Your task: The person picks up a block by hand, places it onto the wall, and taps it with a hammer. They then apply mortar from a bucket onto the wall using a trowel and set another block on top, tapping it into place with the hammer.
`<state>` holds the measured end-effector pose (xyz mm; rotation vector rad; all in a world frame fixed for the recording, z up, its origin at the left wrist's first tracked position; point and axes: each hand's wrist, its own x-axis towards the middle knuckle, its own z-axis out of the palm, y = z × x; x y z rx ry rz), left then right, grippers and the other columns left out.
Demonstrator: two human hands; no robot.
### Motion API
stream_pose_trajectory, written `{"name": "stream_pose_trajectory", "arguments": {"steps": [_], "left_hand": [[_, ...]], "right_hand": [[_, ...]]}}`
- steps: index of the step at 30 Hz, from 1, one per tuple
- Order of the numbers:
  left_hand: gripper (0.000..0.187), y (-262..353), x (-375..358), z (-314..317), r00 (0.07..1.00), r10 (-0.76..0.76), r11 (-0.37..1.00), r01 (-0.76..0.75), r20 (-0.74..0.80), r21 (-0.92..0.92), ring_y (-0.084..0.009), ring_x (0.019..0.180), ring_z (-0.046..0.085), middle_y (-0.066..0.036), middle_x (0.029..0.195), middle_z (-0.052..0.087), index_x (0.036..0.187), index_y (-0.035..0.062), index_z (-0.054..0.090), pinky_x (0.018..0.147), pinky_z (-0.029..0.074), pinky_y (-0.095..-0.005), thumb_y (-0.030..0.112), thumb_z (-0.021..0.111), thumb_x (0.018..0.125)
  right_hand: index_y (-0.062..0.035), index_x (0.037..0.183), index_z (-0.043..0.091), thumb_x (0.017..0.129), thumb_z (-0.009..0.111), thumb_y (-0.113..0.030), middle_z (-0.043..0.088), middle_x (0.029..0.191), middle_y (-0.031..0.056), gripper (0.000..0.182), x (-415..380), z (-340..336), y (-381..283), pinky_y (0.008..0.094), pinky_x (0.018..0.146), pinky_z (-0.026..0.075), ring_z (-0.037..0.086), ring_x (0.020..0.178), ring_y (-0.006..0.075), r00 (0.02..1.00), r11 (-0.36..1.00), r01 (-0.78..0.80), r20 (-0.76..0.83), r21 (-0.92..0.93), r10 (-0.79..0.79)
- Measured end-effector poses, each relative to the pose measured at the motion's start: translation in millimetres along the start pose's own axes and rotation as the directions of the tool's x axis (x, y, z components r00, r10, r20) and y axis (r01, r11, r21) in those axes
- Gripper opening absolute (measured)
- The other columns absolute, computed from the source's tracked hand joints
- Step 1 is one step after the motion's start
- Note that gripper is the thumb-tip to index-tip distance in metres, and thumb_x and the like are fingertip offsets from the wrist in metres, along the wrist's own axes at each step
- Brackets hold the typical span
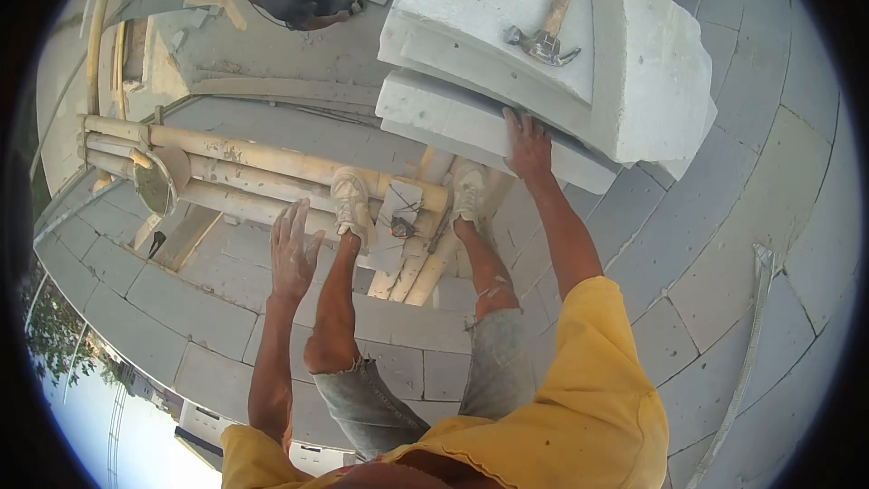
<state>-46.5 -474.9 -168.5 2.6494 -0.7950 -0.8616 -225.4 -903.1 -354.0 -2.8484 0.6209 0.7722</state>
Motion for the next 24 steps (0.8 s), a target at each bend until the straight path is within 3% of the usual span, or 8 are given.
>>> {"name": "stream_pose_trajectory", "arguments": {"steps": [4,6,8,11,14,20,22,24], "left_hand": [[0.070,-53.9,-204.3,-12.3,0.919,-0.380,0.922,0.385,0.107,-0.037,-0.0427,0.121,0.056,-0.022,0.136,0.059,0.156,0.0055,0.039,0.106,0.043,-0.0514,0.029,0.069,0.097],[0.072,-38.9,-294.7,-22.8,0.866,-0.466,0.856,0.493,0.183,-0.154,-0.0418,0.119,0.059,-0.024,0.134,0.060,0.157,0.0038,0.037,0.105,0.045,-0.0499,0.032,0.068,0.099],[0.066,-1.2,-372.7,-15.1,0.688,-0.616,0.553,0.725,0.384,-0.411,-0.0377,0.124,0.060,-0.021,0.137,0.061,0.156,0.0025,0.038,0.102,0.048,-0.0528,0.038,0.058,0.104],[0.075,107.0,-426.7,-25.7,0.315,-0.545,-0.329,0.772,0.777,-0.543,-0.0339,0.134,0.053,-0.018,0.148,0.053,0.160,0.0057,0.032,0.112,0.041,-0.0444,0.054,0.050,0.106],[0.079,194.1,-476.0,-42.7,0.365,-0.306,-0.789,0.420,0.879,-0.449,-0.0345,0.137,0.050,-0.018,0.152,0.049,0.162,0.0104,0.028,0.113,0.038,-0.0495,0.061,0.047,0.104],[0.087,203.9,-499.8,-74.0,0.476,-0.562,-0.770,-0.001,0.677,-0.638,-0.0359,0.142,0.045,-0.016,0.159,0.042,0.165,0.0199,0.022,0.115,0.032,-0.0596,0.074,0.041,0.100],[0.085,173.0,-503.9,-74.6,0.395,-0.767,-0.612,-0.213,0.505,-0.762,-0.0317,0.137,0.051,-0.017,0.155,0.046,0.163,0.0161,0.024,0.110,0.037,-0.0592,0.070,0.044,0.101],[0.075,132.6,-513.0,-66.0,0.086,-0.890,-0.447,-0.358,0.448,-0.820,-0.0271,0.126,0.059,-0.015,0.146,0.056,0.160,0.0127,0.033,0.102,0.046,-0.0523,0.059,0.052,0.104]], "right_hand": [[-0.0146,0.143,0.044,0.063,0.091,-0.021,0.056,0.126,0.0095,0.092,-0.1,-19.8,-9.2,0.0484,0.093,0.055,0.066,0.107,0.0348,0.999,0.999,0.022,0.046,-0.029,-0.021],[-0.0093,0.149,0.039,0.065,0.088,-0.019,0.054,0.139,0.0159,0.098,-12.6,-35.2,-18.0,0.0513,0.100,0.053,0.062,0.120,0.0395,0.989,0.999,0.004,0.147,0.037,-0.009],[-0.0069,0.151,0.038,0.064,0.088,-0.023,0.053,0.143,0.0176,0.101,-34.1,-48.4,-20.0,0.0494,0.099,0.054,0.062,0.120,0.0393,0.987,0.999,0.026,0.157,0.048,-0.033],[-0.0029,0.154,0.034,0.063,0.087,-0.030,0.048,0.150,0.0204,0.108,-77.5,-90.1,-21.6,0.0479,0.098,0.055,0.063,0.121,0.0404,0.973,0.998,0.057,0.220,0.040,-0.065],[-0.0008,0.153,0.033,0.063,0.087,-0.032,0.048,0.149,0.0215,0.110,-137.1,-143.4,-26.1,0.0478,0.099,0.054,0.063,0.120,0.0412,0.962,0.995,0.095,0.253,0.040,-0.102],[0.0015,0.155,0.029,0.064,0.087,-0.037,0.045,0.151,0.0244,0.115,-225.6,-240.1,-50.9,0.0489,0.102,0.052,0.059,0.126,0.0432,0.949,0.987,0.140,0.273,0.073,-0.155],[0.0019,0.156,0.026,0.064,0.087,-0.040,0.043,0.153,0.0250,0.117,-244.4,-266.3,-63.1,0.0485,0.105,0.050,0.056,0.130,0.0427,0.941,0.991,0.121,0.311,0.057,-0.133],[0.0016,0.158,0.022,0.065,0.087,-0.043,0.040,0.157,0.0248,0.122,-261.7,-284.5,-65.0,0.0480,0.109,0.047,0.051,0.136,0.0411,0.933,0.994,0.113,0.341,0.014,-0.111]]}}
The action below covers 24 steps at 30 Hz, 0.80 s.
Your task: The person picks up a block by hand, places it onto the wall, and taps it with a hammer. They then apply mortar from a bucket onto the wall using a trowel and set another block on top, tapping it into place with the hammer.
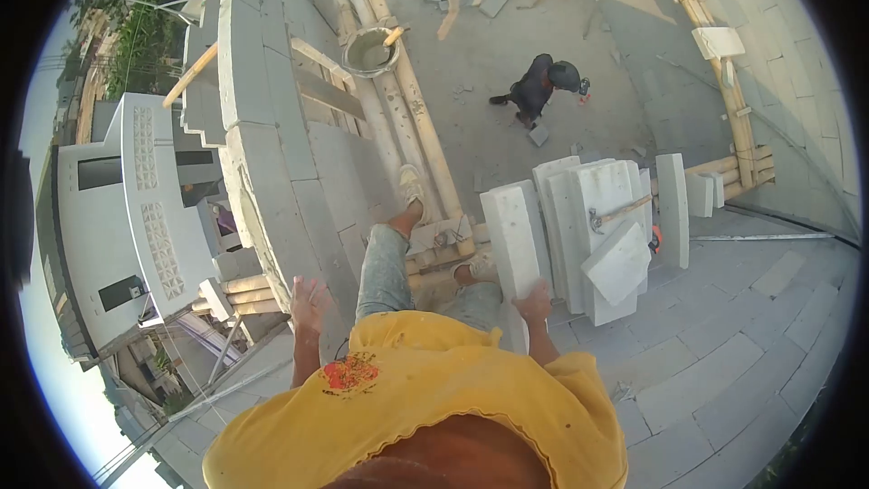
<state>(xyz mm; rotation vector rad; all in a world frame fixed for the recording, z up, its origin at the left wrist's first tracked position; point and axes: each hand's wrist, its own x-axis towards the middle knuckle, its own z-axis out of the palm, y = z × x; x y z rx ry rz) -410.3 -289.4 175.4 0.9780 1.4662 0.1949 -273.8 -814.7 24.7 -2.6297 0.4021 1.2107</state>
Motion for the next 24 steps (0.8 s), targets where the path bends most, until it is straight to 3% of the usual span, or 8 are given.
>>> {"name": "stream_pose_trajectory", "arguments": {"steps": [2,4,6,10,14,17,22,24], "left_hand": [[0.060,23.3,21.0,-15.8,0.925,0.346,0.891,-0.270,-0.159,0.366,-0.0281,0.115,0.064,-0.015,0.135,0.063,0.151,0.0091,0.048,0.095,0.050,-0.0451,0.041,0.063,0.103],[0.045,44.9,17.6,-45.9,0.694,0.695,0.636,-0.473,-0.187,0.610,-0.0293,0.108,0.066,-0.017,0.126,0.067,0.139,0.0050,0.061,0.092,0.052,-0.0416,0.026,0.068,0.101],[0.039,72.2,7.7,-63.8,0.539,0.780,0.560,-0.376,-0.317,0.738,-0.0305,0.107,0.065,-0.019,0.122,0.067,0.134,0.0030,0.064,0.093,0.052,-0.0447,0.020,0.069,0.099],[0.038,94.9,33.3,-97.9,0.415,0.845,0.498,-0.376,-0.339,0.782,-0.0357,0.110,0.063,-0.022,0.124,0.065,0.133,0.0032,0.064,0.096,0.050,-0.0460,0.020,0.068,0.099],[0.040,139.4,84.3,-102.9,0.368,0.862,0.484,-0.395,-0.348,0.781,-0.0412,0.116,0.060,-0.024,0.126,0.063,0.132,-0.0009,0.063,0.100,0.046,-0.0496,0.021,0.067,0.099],[0.041,185.7,99.7,-118.1,0.446,0.809,0.559,-0.379,-0.384,0.737,-0.0426,0.118,0.058,-0.026,0.128,0.062,0.132,-0.0019,0.062,0.102,0.045,-0.0501,0.021,0.068,0.099],[0.042,259.6,95.6,-139.5,0.409,0.817,0.553,-0.355,-0.407,0.754,-0.0432,0.119,0.058,-0.026,0.127,0.063,0.132,-0.0018,0.061,0.103,0.045,-0.0496,0.021,0.069,0.098],[0.042,267.9,89.7,-139.4,0.392,0.808,0.571,-0.341,-0.439,0.747,-0.0426,0.121,0.058,-0.024,0.128,0.063,0.133,0.0004,0.061,0.104,0.045,-0.0485,0.019,0.070,0.096]], "right_hand": [[0.0001,0.155,0.024,0.065,0.087,-0.043,0.042,0.153,0.0239,0.118,0.4,-9.7,-25.6,0.0494,0.105,0.049,0.054,0.132,0.0416,1.000,0.999,0.026,-0.016,-0.018,-0.027],[-0.0026,0.147,0.031,0.064,0.086,-0.041,0.052,0.141,0.0224,0.106,-8.0,-22.1,-37.8,0.0526,0.095,0.054,0.063,0.116,0.0439,0.995,0.996,0.081,-0.058,-0.046,-0.084],[-0.0028,0.142,0.033,0.064,0.087,-0.039,0.052,0.139,0.0225,0.102,-5.6,-29.7,-50.7,0.0526,0.095,0.054,0.062,0.118,0.0437,0.979,0.982,0.162,-0.109,-0.093,-0.171],[-0.0020,0.144,0.033,0.062,0.089,-0.037,0.052,0.139,0.0228,0.105,1.7,-69.9,-97.1,0.0514,0.097,0.053,0.061,0.120,0.0434,0.961,0.951,0.226,-0.112,-0.210,-0.253],[-0.0028,0.147,0.032,0.062,0.089,-0.038,0.053,0.140,0.0223,0.108,12.2,-116.4,-153.3,0.0511,0.095,0.054,0.062,0.119,0.0428,0.920,0.889,0.323,-0.110,-0.325,-0.375],[-0.0040,0.148,0.033,0.064,0.089,-0.037,0.052,0.140,0.0221,0.106,-1.8,-161.0,-216.0,0.0518,0.091,0.056,0.063,0.117,0.0427,0.918,0.836,0.303,-0.098,-0.457,-0.385],[-0.0070,0.142,0.038,0.066,0.087,-0.033,0.055,0.132,0.0201,0.094,-11.1,-240.3,-338.2,0.0545,0.084,0.057,0.065,0.108,0.0444,0.845,0.729,0.424,-0.057,-0.537,-0.532],[-0.0083,0.138,0.040,0.065,0.087,-0.032,0.057,0.124,0.0187,0.090,-2.8,-263.7,-382.2,0.0559,0.084,0.056,0.066,0.105,0.0451,0.746,0.653,0.513,-0.088,-0.557,-0.660]]}}
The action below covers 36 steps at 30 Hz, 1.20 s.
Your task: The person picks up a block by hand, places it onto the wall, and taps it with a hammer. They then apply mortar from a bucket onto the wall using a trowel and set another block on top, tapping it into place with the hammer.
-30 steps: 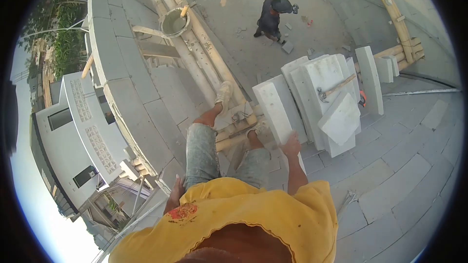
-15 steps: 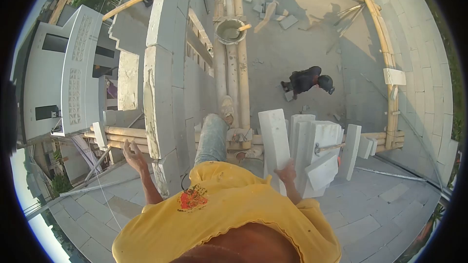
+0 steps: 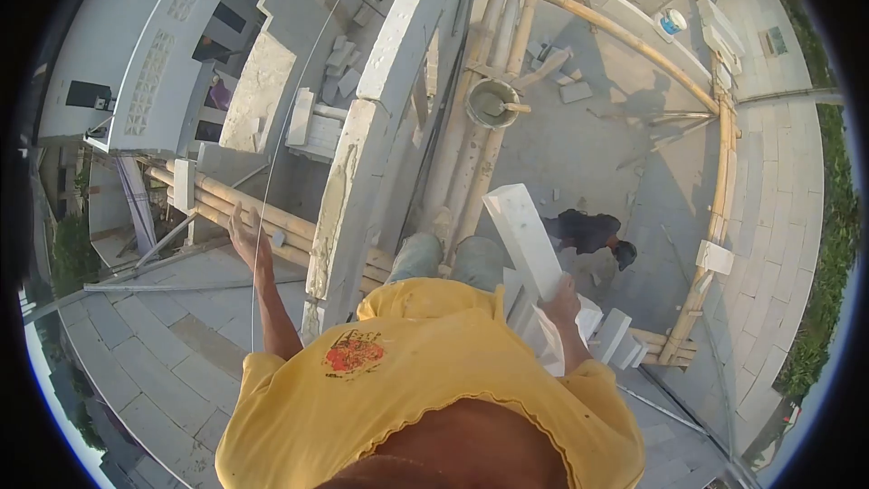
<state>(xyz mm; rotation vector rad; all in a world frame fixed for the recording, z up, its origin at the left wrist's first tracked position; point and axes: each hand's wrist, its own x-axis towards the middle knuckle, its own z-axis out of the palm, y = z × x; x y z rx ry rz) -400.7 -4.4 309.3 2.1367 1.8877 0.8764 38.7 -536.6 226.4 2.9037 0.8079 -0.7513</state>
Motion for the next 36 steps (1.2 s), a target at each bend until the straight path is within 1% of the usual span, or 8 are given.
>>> {"name": "stream_pose_trajectory", "arguments": {"steps": [7,14,22,23,25,28,31,36], "left_hand": [[0.045,33.7,-99.2,15.4,0.888,-0.279,0.941,0.329,0.366,-0.083,-0.0387,0.111,0.066,-0.023,0.130,0.062,0.137,0.0035,0.059,0.097,0.052,-0.0440,0.019,0.070,0.097],[0.059,92.3,-239.6,54.4,0.743,-0.492,0.762,0.620,0.455,-0.188,-0.0338,0.107,0.068,-0.021,0.131,0.063,0.148,0.0086,0.049,0.096,0.053,-0.0428,0.028,0.071,0.097],[0.070,163.5,-257.0,63.8,0.527,-0.833,0.421,0.800,0.167,-0.427,-0.0296,0.116,0.066,-0.019,0.141,0.058,0.157,0.0074,0.038,0.098,0.053,-0.0423,0.044,0.062,0.102],[0.073,167.5,-251.0,62.1,0.383,-0.887,0.172,0.793,0.259,-0.585,-0.0321,0.119,0.064,-0.020,0.144,0.055,0.158,0.0083,0.035,0.100,0.051,-0.0453,0.051,0.057,0.103],[0.082,184.4,-235.9,44.5,0.157,-0.842,-0.346,0.577,0.517,-0.740,-0.0372,0.127,0.060,-0.021,0.152,0.049,0.161,0.0101,0.029,0.106,0.048,-0.0513,0.064,0.047,0.103],[0.096,177.4,-239.2,56.7,0.414,-0.645,-0.652,0.141,0.642,-0.745,-0.0485,0.133,0.050,-0.020,0.164,0.030,0.166,0.0208,0.013,0.108,0.043,-0.0613,0.081,0.038,0.096],[0.101,172.0,-230.6,52.1,0.587,-0.639,-0.663,-0.091,0.498,-0.743,-0.0528,0.140,0.040,-0.021,0.170,0.013,0.167,0.0247,0.005,0.109,0.040,-0.0668,0.086,0.036,0.092],[0.106,142.8,-233.1,3.5,0.460,-0.827,-0.494,-0.321,0.323,-0.808,-0.0568,0.150,0.017,-0.019,0.172,-0.004,0.166,0.0311,-0.003,0.112,0.034,-0.0714,0.090,0.037,0.088]], "right_hand": [[-0.0033,0.145,0.036,0.065,0.090,-0.033,0.054,0.136,0.0214,0.100,115.3,-116.0,-72.6,0.0546,0.098,0.052,0.061,0.118,0.0459,0.975,0.963,0.216,0.095,-0.164,-0.202],[-0.0029,0.150,0.036,0.067,0.088,-0.032,0.052,0.142,0.0205,0.102,222.4,-183.8,-173.1,0.0535,0.102,0.049,0.060,0.122,0.0442,0.795,0.741,0.606,0.226,-0.289,-0.563],[-0.0088,0.147,0.043,0.064,0.084,-0.020,0.061,0.128,0.0168,0.093,232.0,-261.2,-340.9,0.0496,0.096,0.051,0.063,0.116,0.0391,0.190,0.105,0.970,0.414,-0.219,-0.890],[-0.0092,0.147,0.044,0.063,0.084,-0.019,0.061,0.127,0.0167,0.093,222.4,-266.7,-365.8,0.0490,0.097,0.051,0.063,0.116,0.0386,0.086,-0.002,0.979,0.420,-0.205,-0.904],[-0.0085,0.148,0.043,0.062,0.085,-0.019,0.062,0.127,0.0166,0.096,201.2,-270.4,-410.7,0.0478,0.097,0.051,0.062,0.117,0.0382,-0.043,-0.138,0.974,0.453,-0.180,-0.891],[-0.0096,0.147,0.045,0.062,0.083,-0.016,0.062,0.121,0.0148,0.094,155.6,-266.2,-460.3,0.0477,0.095,0.050,0.063,0.111,0.0371,-0.173,-0.316,0.930,0.534,-0.188,-0.828],[-0.0106,0.147,0.047,0.062,0.081,-0.014,0.061,0.117,0.0131,0.092,118.3,-236.4,-505.3,0.0474,0.093,0.050,0.064,0.107,0.0364,-0.303,-0.478,0.857,0.565,-0.191,-0.768],[-0.0123,0.147,0.048,0.062,0.081,-0.014,0.061,0.117,0.0125,0.091,45.7,-184.2,-555.6,0.0462,0.093,0.050,0.064,0.107,0.0342,-0.458,-0.640,0.752,0.571,-0.160,-0.682]]}}
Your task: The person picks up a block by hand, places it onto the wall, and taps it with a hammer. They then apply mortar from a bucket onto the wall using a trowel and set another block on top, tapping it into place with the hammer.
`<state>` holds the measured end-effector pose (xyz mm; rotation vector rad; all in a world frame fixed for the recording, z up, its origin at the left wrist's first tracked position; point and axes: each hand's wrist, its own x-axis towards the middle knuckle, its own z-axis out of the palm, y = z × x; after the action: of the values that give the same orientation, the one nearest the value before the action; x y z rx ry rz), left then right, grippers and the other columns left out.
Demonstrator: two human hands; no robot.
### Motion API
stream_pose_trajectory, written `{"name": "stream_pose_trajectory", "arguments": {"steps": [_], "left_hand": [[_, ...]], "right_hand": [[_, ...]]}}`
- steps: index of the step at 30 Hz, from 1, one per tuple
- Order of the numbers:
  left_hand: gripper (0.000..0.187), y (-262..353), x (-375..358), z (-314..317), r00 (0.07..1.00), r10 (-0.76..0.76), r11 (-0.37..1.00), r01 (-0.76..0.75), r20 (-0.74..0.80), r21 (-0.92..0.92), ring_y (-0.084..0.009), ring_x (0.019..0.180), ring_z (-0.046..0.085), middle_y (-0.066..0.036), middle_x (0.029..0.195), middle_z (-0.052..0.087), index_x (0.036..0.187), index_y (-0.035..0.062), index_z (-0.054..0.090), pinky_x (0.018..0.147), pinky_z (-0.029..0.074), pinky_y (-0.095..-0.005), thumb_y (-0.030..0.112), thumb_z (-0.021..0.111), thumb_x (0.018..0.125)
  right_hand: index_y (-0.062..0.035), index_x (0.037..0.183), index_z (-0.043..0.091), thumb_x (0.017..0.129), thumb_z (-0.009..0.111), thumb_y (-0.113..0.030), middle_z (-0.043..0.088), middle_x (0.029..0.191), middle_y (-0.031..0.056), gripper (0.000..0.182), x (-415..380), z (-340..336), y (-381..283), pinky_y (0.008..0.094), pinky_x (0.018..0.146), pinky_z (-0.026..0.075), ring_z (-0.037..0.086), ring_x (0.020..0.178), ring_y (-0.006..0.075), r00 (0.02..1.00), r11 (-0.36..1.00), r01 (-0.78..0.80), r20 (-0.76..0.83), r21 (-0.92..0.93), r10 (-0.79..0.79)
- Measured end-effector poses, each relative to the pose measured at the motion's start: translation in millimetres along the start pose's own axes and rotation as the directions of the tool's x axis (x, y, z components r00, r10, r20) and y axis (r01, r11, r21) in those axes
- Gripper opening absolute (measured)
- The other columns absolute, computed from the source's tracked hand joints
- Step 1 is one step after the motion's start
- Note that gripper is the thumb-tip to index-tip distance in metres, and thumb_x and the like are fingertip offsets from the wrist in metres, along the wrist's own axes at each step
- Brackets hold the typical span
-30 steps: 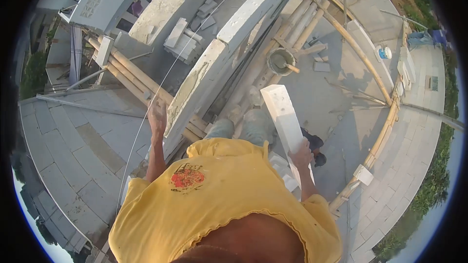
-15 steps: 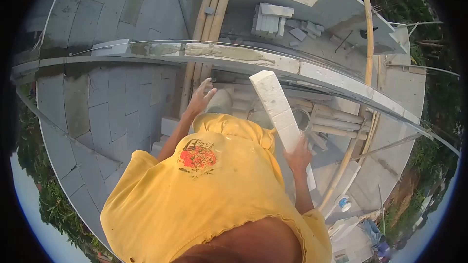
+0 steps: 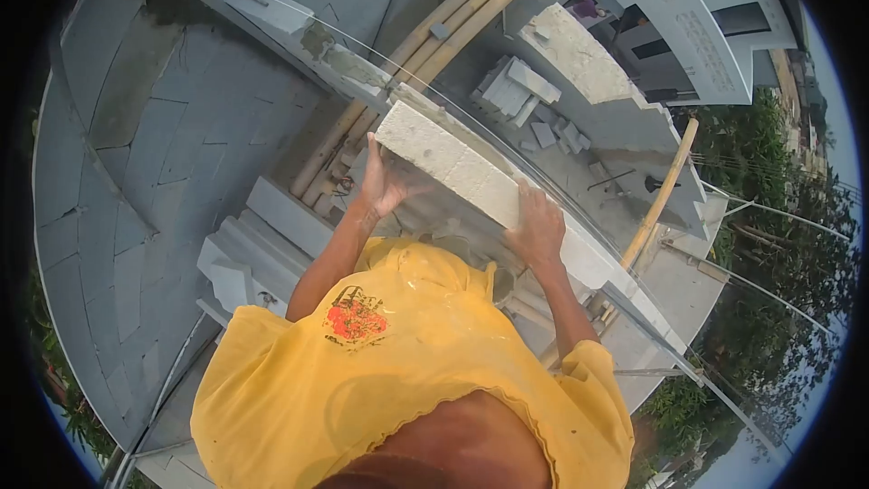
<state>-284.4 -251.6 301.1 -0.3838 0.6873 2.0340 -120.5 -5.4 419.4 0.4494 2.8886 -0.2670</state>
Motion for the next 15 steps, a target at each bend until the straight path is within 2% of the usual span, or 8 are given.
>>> {"name": "stream_pose_trajectory", "arguments": {"steps": [2,3,6,7,10,13,15], "left_hand": [[0.108,25.4,9.1,4.7,0.993,0.099,0.994,-0.096,-0.063,0.045,-0.0567,0.150,0.017,-0.018,0.172,-0.004,0.166,0.0316,-0.007,0.112,0.035,-0.0713,0.091,0.037,0.086],[0.115,38.6,9.4,7.4,0.987,0.147,0.989,-0.146,-0.061,0.022,-0.0547,0.152,0.014,-0.018,0.172,-0.003,0.165,0.0281,-0.012,0.112,0.036,-0.0699,0.084,0.052,0.088],[0.124,60.0,35.2,-7.2,0.966,0.254,0.960,-0.245,-0.050,0.137,-0.0519,0.153,0.012,-0.019,0.171,-0.001,0.164,0.0237,-0.017,0.112,0.036,-0.0684,0.068,0.070,0.088],[0.133,70.4,38.7,-5.7,0.961,0.275,0.955,-0.268,-0.039,0.131,-0.0504,0.153,0.011,-0.019,0.171,0.002,0.163,0.0210,-0.021,0.110,0.036,-0.0705,0.055,0.081,0.085],[0.129,92.2,57.8,-3.4,0.943,0.277,0.956,-0.253,-0.182,0.146,-0.0523,0.151,0.011,-0.019,0.169,0.004,0.165,0.0250,-0.013,0.107,0.037,-0.0750,0.054,0.083,0.083],[0.134,114.0,69.3,2.3,0.934,0.273,0.962,-0.270,-0.229,0.044,-0.0553,0.148,0.017,-0.021,0.167,0.007,0.164,0.0254,-0.017,0.103,0.039,-0.0763,0.054,0.085,0.081],[0.135,125.2,80.6,-8.4,0.929,0.285,0.959,-0.277,-0.235,0.067,-0.0568,0.147,0.020,-0.023,0.167,0.007,0.164,0.0254,-0.017,0.102,0.040,-0.0761,0.055,0.085,0.081]], "right_hand": [[-0.0123,0.151,0.045,0.063,0.081,-0.017,0.061,0.120,0.0133,0.094,35.1,1.5,-11.8,0.0479,0.095,0.051,0.065,0.109,0.0356,0.999,0.999,0.033,0.002,0.031,-0.033],[-0.0124,0.151,0.044,0.064,0.081,-0.018,0.062,0.121,0.0135,0.095,52.2,0.5,-21.5,0.0484,0.096,0.051,0.065,0.110,0.0361,0.999,0.997,0.039,0.010,0.066,-0.040],[-0.0126,0.153,0.041,0.064,0.082,-0.020,0.063,0.123,0.0142,0.098,97.4,1.8,-47.3,0.0486,0.096,0.052,0.066,0.111,0.0370,0.998,0.996,0.041,0.035,0.079,-0.043],[-0.0126,0.154,0.041,0.064,0.082,-0.021,0.063,0.124,0.0143,0.099,110.9,3.8,-55.8,0.0485,0.096,0.053,0.066,0.111,0.0372,0.998,0.997,0.036,0.042,0.069,-0.039],[-0.0140,0.154,0.040,0.064,0.083,-0.024,0.064,0.124,0.0157,0.100,144.4,8.6,-77.3,0.0480,0.094,0.054,0.067,0.109,0.0379,0.997,0.996,0.043,0.056,0.081,-0.048],[-0.0143,0.154,0.040,0.064,0.084,-0.025,0.064,0.123,0.0176,0.101,170.6,22.0,-92.4,0.0484,0.092,0.055,0.069,0.106,0.0391,0.996,0.991,0.089,0.012,0.098,-0.090],[-0.0141,0.154,0.039,0.064,0.084,-0.025,0.064,0.123,0.0185,0.101,185.8,27.2,-104.2,0.0490,0.092,0.055,0.069,0.105,0.0397,0.995,0.990,0.094,0.015,0.104,-0.096]]}}
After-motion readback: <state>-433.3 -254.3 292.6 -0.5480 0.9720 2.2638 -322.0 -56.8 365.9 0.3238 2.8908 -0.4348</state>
